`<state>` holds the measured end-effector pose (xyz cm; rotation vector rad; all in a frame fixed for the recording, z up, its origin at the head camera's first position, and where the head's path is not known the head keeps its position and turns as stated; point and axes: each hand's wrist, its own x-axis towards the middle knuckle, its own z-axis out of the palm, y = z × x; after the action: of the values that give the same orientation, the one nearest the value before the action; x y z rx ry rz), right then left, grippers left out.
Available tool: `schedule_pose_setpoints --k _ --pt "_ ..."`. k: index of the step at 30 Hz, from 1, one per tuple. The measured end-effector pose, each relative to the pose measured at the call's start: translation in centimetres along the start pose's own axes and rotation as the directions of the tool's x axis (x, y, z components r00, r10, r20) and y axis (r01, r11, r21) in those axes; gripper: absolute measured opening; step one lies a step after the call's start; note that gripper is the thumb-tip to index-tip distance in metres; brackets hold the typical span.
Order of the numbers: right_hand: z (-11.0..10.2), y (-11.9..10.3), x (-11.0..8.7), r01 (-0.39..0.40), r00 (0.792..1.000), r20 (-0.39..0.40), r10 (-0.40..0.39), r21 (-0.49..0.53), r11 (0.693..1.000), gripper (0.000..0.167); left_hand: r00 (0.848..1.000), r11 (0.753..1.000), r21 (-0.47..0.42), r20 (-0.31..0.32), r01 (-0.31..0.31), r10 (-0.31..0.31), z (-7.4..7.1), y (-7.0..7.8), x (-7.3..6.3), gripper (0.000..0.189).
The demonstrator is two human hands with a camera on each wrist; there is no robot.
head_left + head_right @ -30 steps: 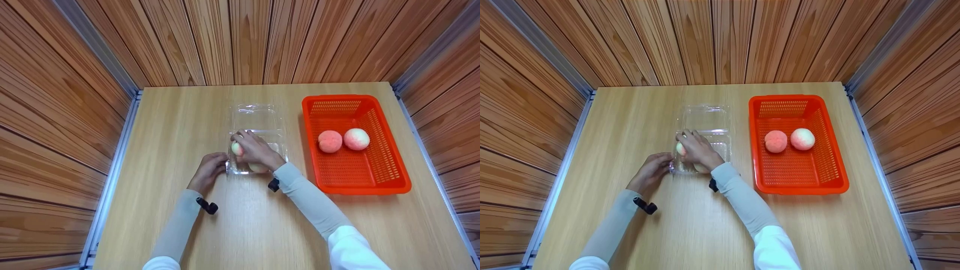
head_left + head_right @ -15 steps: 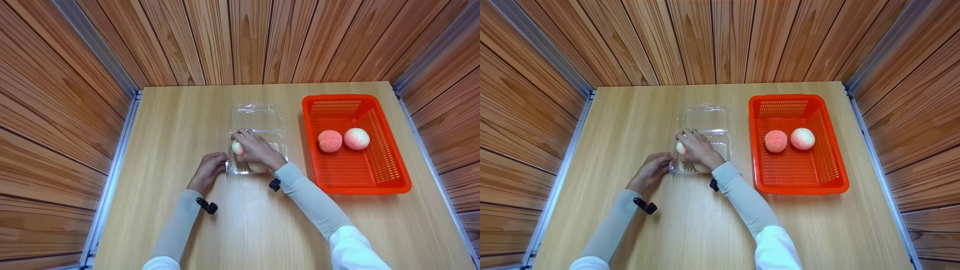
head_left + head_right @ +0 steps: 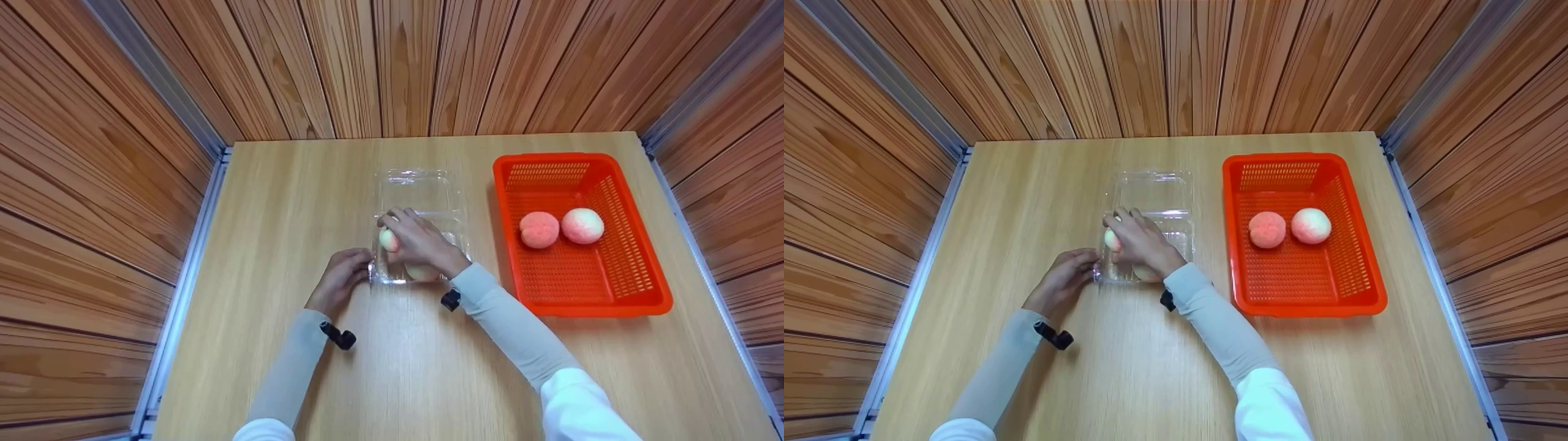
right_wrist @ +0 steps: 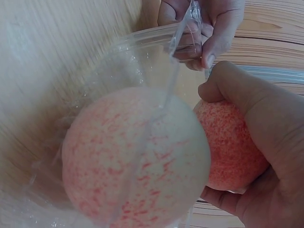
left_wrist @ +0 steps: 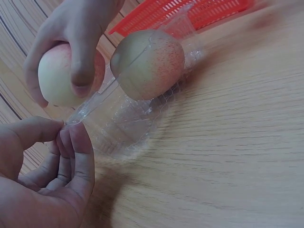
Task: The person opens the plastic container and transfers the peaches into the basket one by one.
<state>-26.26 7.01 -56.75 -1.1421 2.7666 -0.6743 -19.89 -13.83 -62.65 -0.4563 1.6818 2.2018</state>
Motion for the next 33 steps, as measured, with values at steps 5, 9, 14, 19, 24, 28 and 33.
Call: schedule_pose_setpoints --k 5,9,14,19,24,28,33 --pt "-0.3 -0.1 -0.1 0.01 1.0 -0.01 -0.01 0.009 1.0 0.062 1.0 1.0 0.007 0.005 -0.017 0.017 0.0 -0.1 0.0 0.016" --pt "-0.5 -0.1 -0.2 0.017 1.0 -0.015 -0.017 -0.01 1.0 0.061 0.999 0.999 0.005 0.013 -0.034 0.034 0.0 -0.2 -0.1 0.021" --pt "-0.7 -0.1 -0.3 0.013 1.0 -0.011 -0.013 -0.01 1.0 0.063 0.999 0.999 -0.004 0.016 -0.033 0.033 0.0 -0.2 -0.1 0.022" --pt "-0.8 -0.1 -0.3 0.012 1.0 -0.013 -0.012 -0.014 1.0 0.065 1.0 1.0 0.005 0.01 -0.014 0.014 -0.1 0.0 -0.1 0.022" --pt "-0.9 -0.1 -0.4 0.007 1.0 -0.008 -0.008 -0.026 1.0 0.064 1.0 1.0 0.014 0.017 -0.001 0.001 -0.1 0.1 -0.2 0.023" --pt "-1.1 0.0 -0.6 0.006 1.0 -0.011 -0.006 -0.029 1.0 0.063 1.0 1.0 0.013 0.018 -0.002 0.002 -0.1 0.1 -0.2 0.025" --pt "-1.4 0.0 -0.7 0.009 1.0 -0.017 -0.009 -0.017 1.0 0.06 1.0 1.0 0.006 0.013 -0.002 0.002 -0.1 0.0 -0.1 0.024"
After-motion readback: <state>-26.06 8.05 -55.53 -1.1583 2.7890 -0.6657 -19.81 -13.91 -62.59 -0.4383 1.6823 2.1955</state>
